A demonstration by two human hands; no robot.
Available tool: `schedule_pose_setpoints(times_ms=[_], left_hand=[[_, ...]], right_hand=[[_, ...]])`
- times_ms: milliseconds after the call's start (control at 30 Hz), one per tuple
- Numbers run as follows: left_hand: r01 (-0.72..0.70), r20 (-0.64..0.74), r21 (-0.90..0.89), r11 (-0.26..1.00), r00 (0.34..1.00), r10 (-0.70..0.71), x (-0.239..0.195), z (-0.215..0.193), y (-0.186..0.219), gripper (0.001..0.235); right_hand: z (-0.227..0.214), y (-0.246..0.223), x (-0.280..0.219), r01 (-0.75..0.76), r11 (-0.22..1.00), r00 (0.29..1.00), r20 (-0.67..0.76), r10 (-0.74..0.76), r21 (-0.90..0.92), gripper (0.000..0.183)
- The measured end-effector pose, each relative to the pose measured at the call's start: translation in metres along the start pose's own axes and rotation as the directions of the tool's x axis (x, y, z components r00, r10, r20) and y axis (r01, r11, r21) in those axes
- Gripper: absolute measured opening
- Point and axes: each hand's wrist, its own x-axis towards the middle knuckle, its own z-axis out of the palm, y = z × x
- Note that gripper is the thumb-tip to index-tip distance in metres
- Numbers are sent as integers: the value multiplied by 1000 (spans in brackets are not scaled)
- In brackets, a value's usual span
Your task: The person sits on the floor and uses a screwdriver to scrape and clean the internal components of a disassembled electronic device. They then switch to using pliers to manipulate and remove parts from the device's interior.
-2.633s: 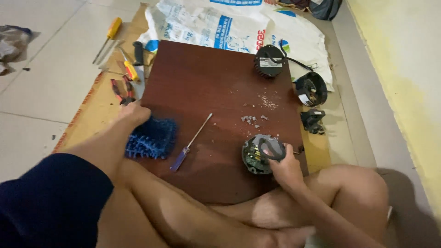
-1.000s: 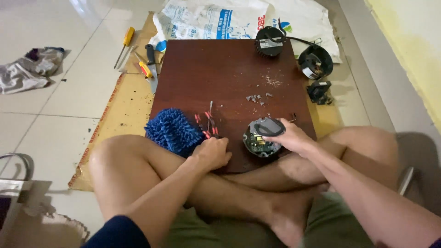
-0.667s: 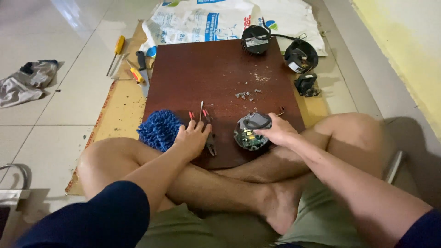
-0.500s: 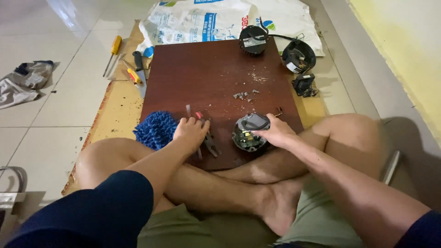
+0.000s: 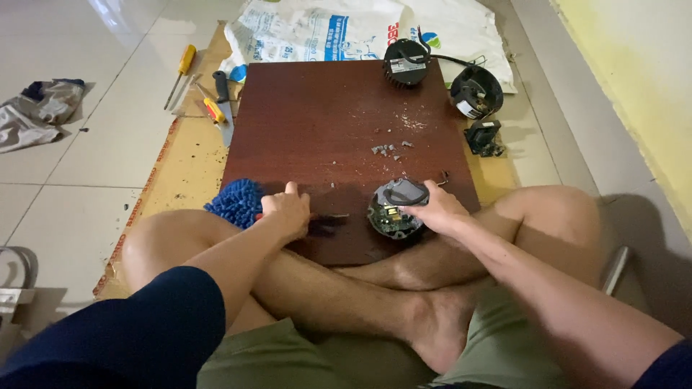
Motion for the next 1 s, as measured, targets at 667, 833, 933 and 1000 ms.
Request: schedule_pose_setpoints(times_ms=[667,833,933,1000], left_hand=[[4,-645,228,974,750,148,-74,-70,82,31],[-61,-428,399,915,870,244,-81,-90,87,28],[-108,-275,499,860,921,275,-96,-104,86,29],[-147,-228,467,872,933,279,-103,-110,85,32]], right_hand=[[4,0,-4,40,998,999,-19,-41,-37,71],[9,5,-1,56,997,998,-21,-57,-50,76],[5,-1,-11,45,999,999,-17,-44,14,74],[8,1,-13,59,998,997,-48,-61,-28,67]])
